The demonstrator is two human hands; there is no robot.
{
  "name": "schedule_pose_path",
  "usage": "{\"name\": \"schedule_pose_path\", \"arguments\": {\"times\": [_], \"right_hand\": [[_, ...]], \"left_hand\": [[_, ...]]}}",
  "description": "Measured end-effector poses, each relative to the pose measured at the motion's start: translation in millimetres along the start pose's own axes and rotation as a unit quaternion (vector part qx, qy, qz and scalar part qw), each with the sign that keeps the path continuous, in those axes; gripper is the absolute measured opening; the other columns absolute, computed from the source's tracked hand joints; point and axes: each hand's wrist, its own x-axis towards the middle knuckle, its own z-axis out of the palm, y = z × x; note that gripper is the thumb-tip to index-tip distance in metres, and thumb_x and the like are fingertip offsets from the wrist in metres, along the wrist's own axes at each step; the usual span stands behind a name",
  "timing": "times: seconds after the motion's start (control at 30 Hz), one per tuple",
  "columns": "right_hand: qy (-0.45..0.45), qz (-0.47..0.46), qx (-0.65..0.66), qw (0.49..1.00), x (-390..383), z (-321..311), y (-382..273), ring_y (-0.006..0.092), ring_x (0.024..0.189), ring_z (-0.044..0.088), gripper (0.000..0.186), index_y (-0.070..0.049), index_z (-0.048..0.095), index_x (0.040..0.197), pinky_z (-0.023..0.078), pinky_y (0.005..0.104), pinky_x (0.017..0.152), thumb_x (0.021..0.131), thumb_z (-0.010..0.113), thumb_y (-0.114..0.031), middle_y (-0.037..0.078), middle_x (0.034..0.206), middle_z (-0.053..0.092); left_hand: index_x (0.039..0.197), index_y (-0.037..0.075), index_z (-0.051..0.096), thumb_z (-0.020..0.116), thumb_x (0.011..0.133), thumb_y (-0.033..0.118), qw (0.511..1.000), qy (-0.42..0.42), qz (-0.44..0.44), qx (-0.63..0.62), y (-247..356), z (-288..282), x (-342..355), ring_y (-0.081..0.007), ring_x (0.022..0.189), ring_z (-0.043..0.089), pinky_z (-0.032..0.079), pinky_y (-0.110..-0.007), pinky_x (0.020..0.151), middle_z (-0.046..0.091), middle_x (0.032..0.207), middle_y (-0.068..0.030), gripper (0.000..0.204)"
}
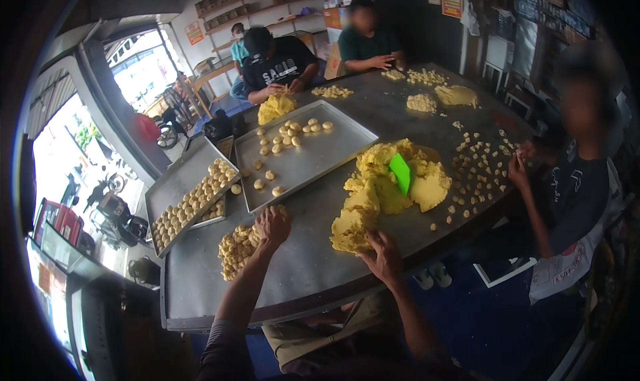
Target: The person shapes portions of dough by hand at a table, rolling and pinching them into round pieces and placing them onto metal trays alongside other workers.
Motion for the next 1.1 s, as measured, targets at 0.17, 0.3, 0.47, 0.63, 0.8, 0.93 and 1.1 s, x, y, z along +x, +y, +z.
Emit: {"name": "schedule_pose_path", "arguments": {"times": [0.17, 0.3, 0.47, 0.63, 0.8, 0.93, 1.1], "right_hand": [[-0.009, 0.007, -0.002, 1.0, -1, -5, -5, 0.0386, 0.119, 0.051, 0.066, -0.006, 0.051, 0.137, 0.046, 0.0448, 0.098, 0.081, 0.077, -0.028, 0.021, 0.132, 0.052], [-0.021, 0.003, 0.003, 1.0, -1, -7, -10, 0.039, 0.118, 0.052, 0.064, -0.006, 0.051, 0.137, 0.045, 0.0458, 0.098, 0.082, 0.075, -0.026, 0.022, 0.131, 0.052], [-0.02, 0.016, 0.02, 0.999, 0, -10, -12, 0.0395, 0.118, 0.051, 0.061, -0.007, 0.052, 0.137, 0.044, 0.0459, 0.099, 0.083, 0.075, -0.024, 0.022, 0.129, 0.052], [-0.026, 0.016, 0.018, 0.999, -1, -9, -10, 0.0394, 0.118, 0.05, 0.06, -0.007, 0.053, 0.136, 0.044, 0.0461, 0.099, 0.083, 0.074, -0.025, 0.022, 0.129, 0.052], [-0.01, 0.009, 0.004, 1.0, 0, -12, -6, 0.0376, 0.117, 0.052, 0.059, -0.006, 0.053, 0.135, 0.044, 0.0457, 0.099, 0.083, 0.075, -0.023, 0.018, 0.129, 0.053], [-0.009, 0.006, 0.018, 1.0, 4, -17, -11, 0.038, 0.116, 0.051, 0.056, -0.004, 0.055, 0.13, 0.045, 0.0453, 0.097, 0.081, 0.076, -0.023, 0.019, 0.126, 0.052], [-0.006, 0.022, 0.026, 0.999, 6, -13, -13, 0.0368, 0.116, 0.051, 0.055, -0.006, 0.055, 0.13, 0.046, 0.0445, 0.097, 0.081, 0.076, -0.022, 0.018, 0.125, 0.052]], "left_hand": [[0.126, 0.01, 0.05, 0.065, 0.082, 0.04, 0.997, 0.054, 0.033, 0.049, -16, 20, 14, -0.0371, 0.114, 0.055, 0.037, -0.053, 0.096, 0.057, 0.115, -0.0216, 0.055], [0.122, 0.016, 0.051, 0.069, 0.078, 0.038, 0.995, -0.093, 0.026, 0.04, -21, -5, 29, -0.0357, 0.112, 0.057, 0.044, -0.051, 0.09, 0.058, 0.114, -0.0177, 0.052], [0.108, 0.012, 0.055, 0.069, 0.08, 0.037, 0.984, -0.091, 0.143, -0.06, -28, -39, 34, -0.0345, 0.093, 0.064, 0.05, -0.047, 0.074, 0.064, 0.099, -0.0137, 0.041], [0.093, 0.007, 0.062, 0.058, 0.089, 0.029, 0.994, 0.092, 0.011, -0.063, -77, -40, 66, -0.0413, 0.084, 0.065, 0.051, -0.05, 0.072, 0.067, 0.087, -0.0193, 0.023], [0.099, 0.001, 0.065, 0.059, 0.086, 0.035, 0.988, 0.056, -0.09, -0.112, -133, -36, 103, -0.042, 0.099, 0.064, 0.05, -0.05, 0.085, 0.066, 0.1, -0.0272, 0.037], [0.118, -0.002, 0.057, 0.063, 0.08, 0.051, 0.955, 0.053, -0.258, -0.135, -178, 5, 149, -0.0432, 0.114, 0.057, 0.044, -0.048, 0.098, 0.059, 0.117, -0.0318, 0.066], [0.12, -0.001, 0.049, 0.071, 0.074, 0.044, 0.916, 0.13, -0.291, -0.246, -184, 39, 162, -0.0408, 0.114, 0.057, 0.045, -0.044, 0.098, 0.061, 0.116, -0.0267, 0.068]]}}
